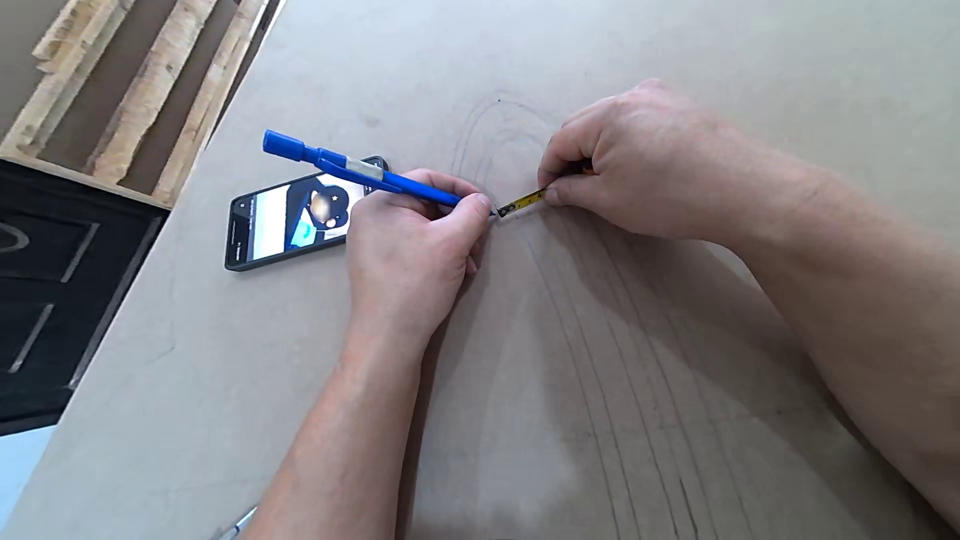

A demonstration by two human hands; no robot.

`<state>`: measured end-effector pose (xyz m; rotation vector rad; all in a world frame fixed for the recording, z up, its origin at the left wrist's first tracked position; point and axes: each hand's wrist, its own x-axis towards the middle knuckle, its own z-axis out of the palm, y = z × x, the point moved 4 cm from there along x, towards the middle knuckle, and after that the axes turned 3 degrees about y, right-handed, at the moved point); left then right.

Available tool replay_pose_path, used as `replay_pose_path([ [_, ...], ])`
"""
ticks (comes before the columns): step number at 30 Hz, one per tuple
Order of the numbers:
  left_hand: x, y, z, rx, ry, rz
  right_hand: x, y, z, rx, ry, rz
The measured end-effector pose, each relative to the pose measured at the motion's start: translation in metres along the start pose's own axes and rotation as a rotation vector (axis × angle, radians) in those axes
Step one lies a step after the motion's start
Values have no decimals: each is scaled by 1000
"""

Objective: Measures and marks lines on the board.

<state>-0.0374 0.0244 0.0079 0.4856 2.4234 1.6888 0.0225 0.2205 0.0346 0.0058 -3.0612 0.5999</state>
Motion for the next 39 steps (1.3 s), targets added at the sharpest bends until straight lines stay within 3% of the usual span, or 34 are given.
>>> replay_pose_path([
  [17,-1,4,1,196,-56,17,1,-3,1,-59,-1,-17],
  [39,-1,5,4,230,-35,38,0,-7,1,-58,-8,-4],
])
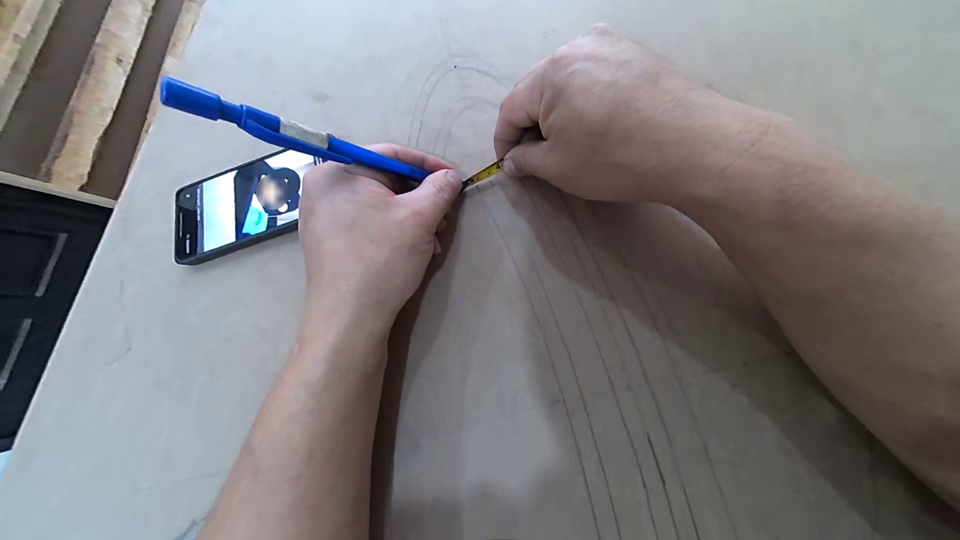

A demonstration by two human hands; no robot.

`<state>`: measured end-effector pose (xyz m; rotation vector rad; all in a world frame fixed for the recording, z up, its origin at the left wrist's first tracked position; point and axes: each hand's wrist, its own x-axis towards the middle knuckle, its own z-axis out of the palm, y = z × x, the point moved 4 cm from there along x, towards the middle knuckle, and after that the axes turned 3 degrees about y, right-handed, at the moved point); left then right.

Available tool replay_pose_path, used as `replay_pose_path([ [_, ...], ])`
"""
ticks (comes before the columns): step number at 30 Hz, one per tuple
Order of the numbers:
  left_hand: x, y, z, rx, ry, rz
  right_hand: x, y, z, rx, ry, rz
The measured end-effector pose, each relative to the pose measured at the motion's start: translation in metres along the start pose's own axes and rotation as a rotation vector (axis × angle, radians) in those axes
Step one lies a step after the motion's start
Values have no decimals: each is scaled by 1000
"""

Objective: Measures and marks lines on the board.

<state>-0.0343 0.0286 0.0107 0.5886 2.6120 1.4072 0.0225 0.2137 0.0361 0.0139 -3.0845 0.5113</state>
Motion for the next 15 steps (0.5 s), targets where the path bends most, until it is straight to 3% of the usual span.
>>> replay_pose_path([
  [15,0,-2,1,-1,-28,32,-8,-4,1,-2,-15,41],
])
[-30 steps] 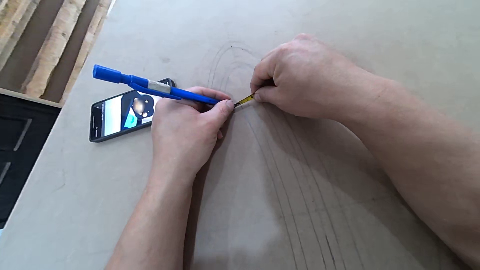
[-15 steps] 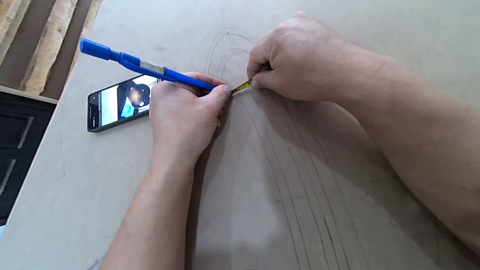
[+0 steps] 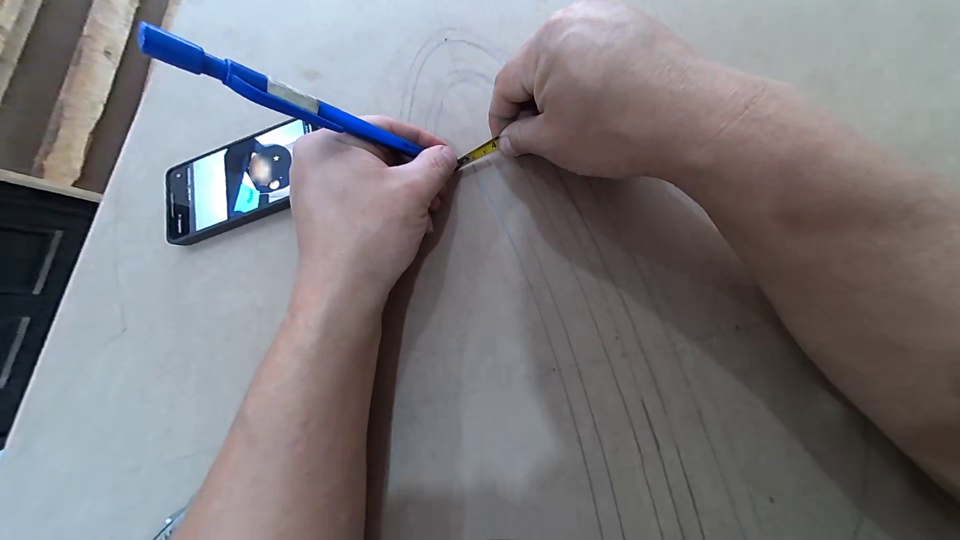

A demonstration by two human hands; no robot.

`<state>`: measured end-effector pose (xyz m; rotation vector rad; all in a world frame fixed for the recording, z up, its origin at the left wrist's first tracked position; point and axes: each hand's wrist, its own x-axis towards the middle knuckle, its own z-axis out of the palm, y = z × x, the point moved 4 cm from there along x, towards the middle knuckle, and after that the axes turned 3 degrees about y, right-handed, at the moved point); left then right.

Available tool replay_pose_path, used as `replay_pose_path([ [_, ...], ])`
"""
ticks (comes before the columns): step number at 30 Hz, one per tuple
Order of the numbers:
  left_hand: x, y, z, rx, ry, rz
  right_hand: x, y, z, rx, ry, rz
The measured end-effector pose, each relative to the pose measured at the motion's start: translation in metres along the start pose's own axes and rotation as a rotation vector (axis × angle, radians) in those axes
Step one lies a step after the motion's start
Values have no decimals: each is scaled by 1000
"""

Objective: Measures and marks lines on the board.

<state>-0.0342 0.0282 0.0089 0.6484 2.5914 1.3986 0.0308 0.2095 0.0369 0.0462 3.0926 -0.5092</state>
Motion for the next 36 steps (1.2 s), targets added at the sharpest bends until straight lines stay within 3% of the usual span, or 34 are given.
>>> replay_pose_path([
  [36,-34,8,2,-21,-52,28,-36,-8,3,29,-11,22],
])
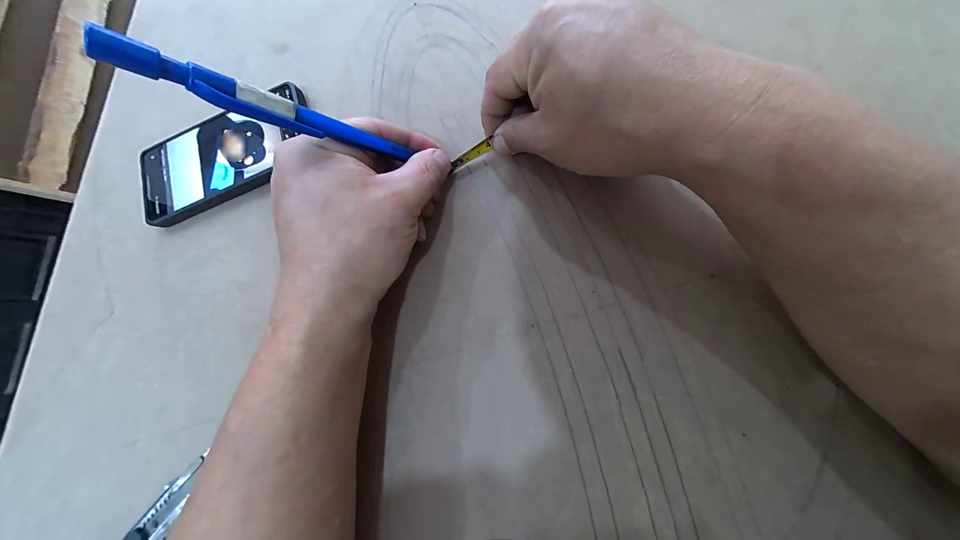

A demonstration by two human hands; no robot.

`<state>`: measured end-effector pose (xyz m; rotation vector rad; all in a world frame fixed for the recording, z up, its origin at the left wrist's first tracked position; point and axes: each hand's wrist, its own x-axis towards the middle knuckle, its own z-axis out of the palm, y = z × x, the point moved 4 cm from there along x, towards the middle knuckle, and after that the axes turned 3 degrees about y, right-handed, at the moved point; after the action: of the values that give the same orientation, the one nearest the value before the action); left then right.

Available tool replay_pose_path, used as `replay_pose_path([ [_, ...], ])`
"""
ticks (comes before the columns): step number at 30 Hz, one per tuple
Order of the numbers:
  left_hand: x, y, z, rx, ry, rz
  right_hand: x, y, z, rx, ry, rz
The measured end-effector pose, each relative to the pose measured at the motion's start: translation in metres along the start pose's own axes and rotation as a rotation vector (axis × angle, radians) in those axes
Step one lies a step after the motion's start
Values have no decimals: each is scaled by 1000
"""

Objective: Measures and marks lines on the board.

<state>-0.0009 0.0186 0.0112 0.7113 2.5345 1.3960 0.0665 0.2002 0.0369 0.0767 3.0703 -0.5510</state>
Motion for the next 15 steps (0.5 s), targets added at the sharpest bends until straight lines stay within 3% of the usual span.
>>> replay_pose_path([
  [15,-22,3,2,-9,-31,21,-25,-6,5,23,4,39],
])
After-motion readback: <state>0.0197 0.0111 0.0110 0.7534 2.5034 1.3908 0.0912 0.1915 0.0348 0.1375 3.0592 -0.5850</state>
